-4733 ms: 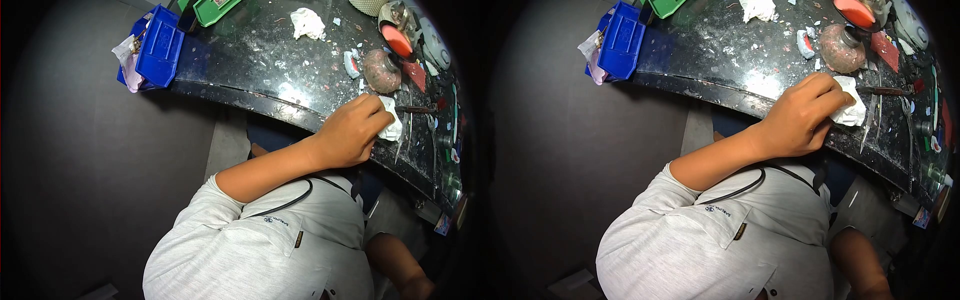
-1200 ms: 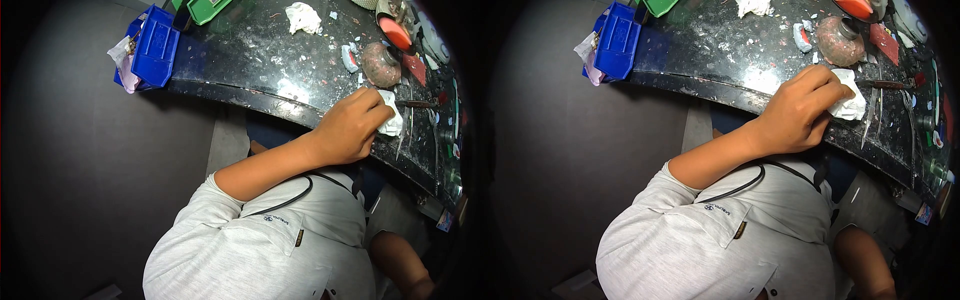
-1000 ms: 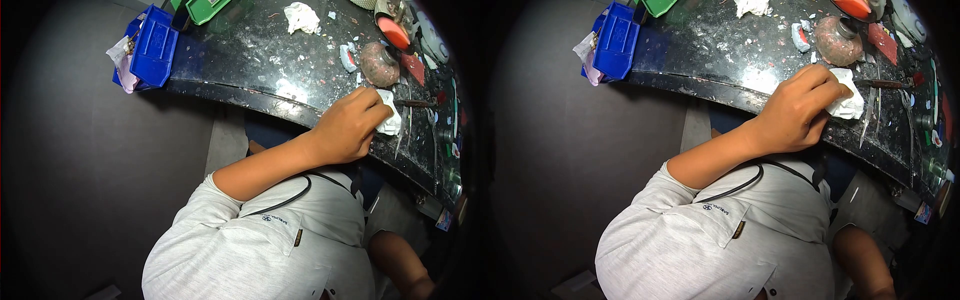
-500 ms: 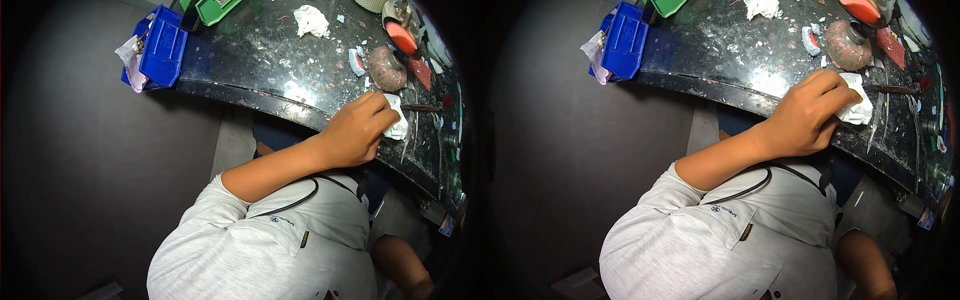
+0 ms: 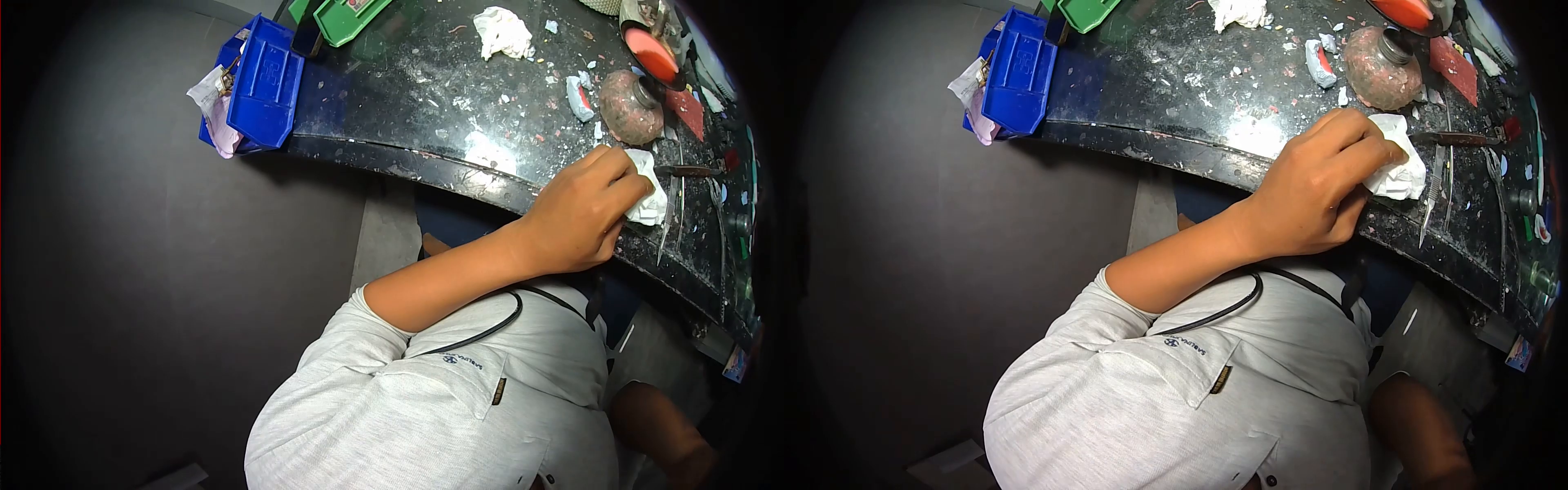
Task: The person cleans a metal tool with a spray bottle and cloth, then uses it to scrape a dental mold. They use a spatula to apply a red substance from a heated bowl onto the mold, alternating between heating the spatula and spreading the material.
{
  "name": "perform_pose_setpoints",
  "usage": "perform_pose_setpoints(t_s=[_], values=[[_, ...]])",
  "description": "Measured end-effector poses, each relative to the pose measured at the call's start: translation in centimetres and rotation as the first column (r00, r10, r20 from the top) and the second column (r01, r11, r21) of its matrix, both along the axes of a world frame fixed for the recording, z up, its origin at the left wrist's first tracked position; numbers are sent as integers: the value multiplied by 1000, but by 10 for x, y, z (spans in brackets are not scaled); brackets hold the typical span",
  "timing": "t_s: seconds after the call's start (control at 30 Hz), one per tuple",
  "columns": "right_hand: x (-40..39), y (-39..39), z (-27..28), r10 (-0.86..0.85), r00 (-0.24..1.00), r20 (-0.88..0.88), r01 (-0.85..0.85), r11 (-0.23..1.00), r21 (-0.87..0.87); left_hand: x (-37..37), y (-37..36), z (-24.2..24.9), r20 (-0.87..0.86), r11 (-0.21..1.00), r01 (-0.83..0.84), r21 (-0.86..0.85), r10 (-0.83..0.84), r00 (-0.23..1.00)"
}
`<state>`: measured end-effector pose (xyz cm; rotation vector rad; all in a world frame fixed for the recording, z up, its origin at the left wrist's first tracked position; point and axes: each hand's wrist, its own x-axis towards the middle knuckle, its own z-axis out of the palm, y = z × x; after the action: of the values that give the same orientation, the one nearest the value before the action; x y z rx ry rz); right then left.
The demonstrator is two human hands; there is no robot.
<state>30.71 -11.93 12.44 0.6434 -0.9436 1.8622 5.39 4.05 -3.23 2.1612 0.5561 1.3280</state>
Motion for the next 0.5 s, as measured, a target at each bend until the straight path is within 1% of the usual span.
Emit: perform_pose_setpoints(t_s=[0.2,0.23,0.3,0.33,0.37,0.4,0.43,0.5], values=[[17,-22,2,-56,998,34,61,979,-195,0,0,0,-2,1000,-3,1,3,1000],[14,-24,-3,-55,998,34,61,979,-194,0,0,0,-1,1000,-3,2,3,1000],[1,-26,-13,-237,948,-213,211,968,-137,0,0,0,5,1000,1,-7,-1,1000],[3,-19,-11,-234,949,-212,208,969,-136,0,0,0,7,1000,-2,-5,2,1000],[7,-5,-9,55,987,-149,-72,991,-113,0,-1,0,3,1000,-2,-10,2,1000],[9,2,-7,340,937,-80,-347,931,-111,0,-1,-1,-1,1000,-2,-15,2,1000],[9,2,-6,342,936,-77,-349,930,-112,0,0,-1,3,1000,-4,-15,4,1000],[5,2,-5,278,956,-90,-287,952,-103,0,-1,-1,-2,1000,-3,-11,3,1000]])
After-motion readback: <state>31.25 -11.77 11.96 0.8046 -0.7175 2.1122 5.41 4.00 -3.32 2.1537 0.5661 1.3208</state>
